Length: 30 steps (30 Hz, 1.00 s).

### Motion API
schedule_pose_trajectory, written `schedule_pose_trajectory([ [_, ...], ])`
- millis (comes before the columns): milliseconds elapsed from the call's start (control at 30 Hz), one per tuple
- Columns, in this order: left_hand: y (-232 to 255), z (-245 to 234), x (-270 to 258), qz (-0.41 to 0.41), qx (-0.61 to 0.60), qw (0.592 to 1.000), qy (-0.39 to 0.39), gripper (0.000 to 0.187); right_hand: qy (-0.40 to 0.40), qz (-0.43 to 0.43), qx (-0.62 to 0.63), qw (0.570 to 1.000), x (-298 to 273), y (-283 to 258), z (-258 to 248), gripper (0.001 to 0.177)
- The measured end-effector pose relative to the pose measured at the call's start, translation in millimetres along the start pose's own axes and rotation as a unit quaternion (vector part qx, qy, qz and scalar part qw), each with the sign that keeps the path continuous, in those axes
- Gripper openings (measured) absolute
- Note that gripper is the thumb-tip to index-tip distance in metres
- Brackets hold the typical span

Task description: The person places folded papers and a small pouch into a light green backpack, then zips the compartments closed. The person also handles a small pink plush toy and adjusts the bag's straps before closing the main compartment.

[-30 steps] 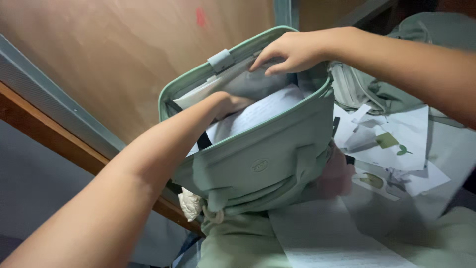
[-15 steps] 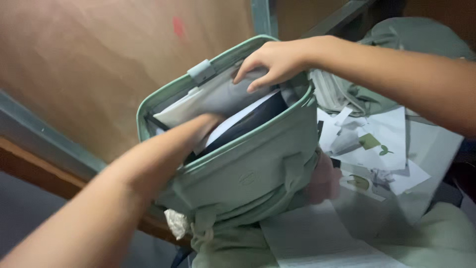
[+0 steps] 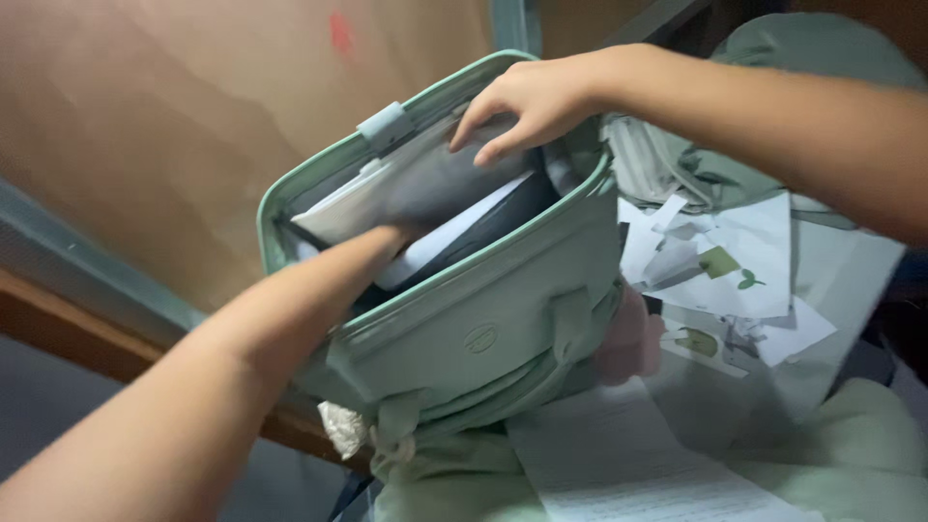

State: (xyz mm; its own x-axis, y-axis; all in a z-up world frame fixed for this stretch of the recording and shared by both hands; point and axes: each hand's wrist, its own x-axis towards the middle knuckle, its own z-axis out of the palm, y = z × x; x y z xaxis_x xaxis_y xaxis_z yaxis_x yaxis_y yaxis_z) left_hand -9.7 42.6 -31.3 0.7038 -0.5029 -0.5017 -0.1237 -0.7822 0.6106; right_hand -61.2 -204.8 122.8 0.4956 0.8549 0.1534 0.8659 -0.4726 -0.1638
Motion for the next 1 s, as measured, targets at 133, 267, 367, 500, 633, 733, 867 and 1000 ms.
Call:
schedule_pose_trajectory([
  [133,5,-2,1,0.010,0.011,1.000,0.015,0.053,-0.004,-0.004,-0.010,1.000,2,1,1,0.055],
  [267,19,-18,-3,0.010,0.010,0.999,0.034,0.052,0.017,-0.041,-0.012,0.999,3,-3,4,0.055],
  [367,20,-32,-11,0.000,-0.005,0.999,0.040,0.051,0.017,0.009,-0.048,0.999,8,-9,4,0.053],
  [500,14,-16,10,0.013,0.004,1.000,0.019,0.050,0.009,0.010,-0.001,1.000,2,0,6,0.054],
  [633,-6,-8,19,0.035,0.034,0.998,0.043,0.049,0.022,0.004,0.000,1.000,2,7,5,0.053],
  [733,-5,-9,5,0.058,0.062,0.993,0.087,0.048,0.029,-0.011,-0.006,1.000,7,8,13,0.052],
  [867,52,-21,-71,0.009,-0.107,0.994,0.010,0.044,0.035,-0.028,0.014,0.999,3,8,14,0.050],
  [1000,92,43,-171,0.179,0.149,0.868,0.438,0.021,0.041,0.005,-0.010,0.999,5,8,15,0.050],
])
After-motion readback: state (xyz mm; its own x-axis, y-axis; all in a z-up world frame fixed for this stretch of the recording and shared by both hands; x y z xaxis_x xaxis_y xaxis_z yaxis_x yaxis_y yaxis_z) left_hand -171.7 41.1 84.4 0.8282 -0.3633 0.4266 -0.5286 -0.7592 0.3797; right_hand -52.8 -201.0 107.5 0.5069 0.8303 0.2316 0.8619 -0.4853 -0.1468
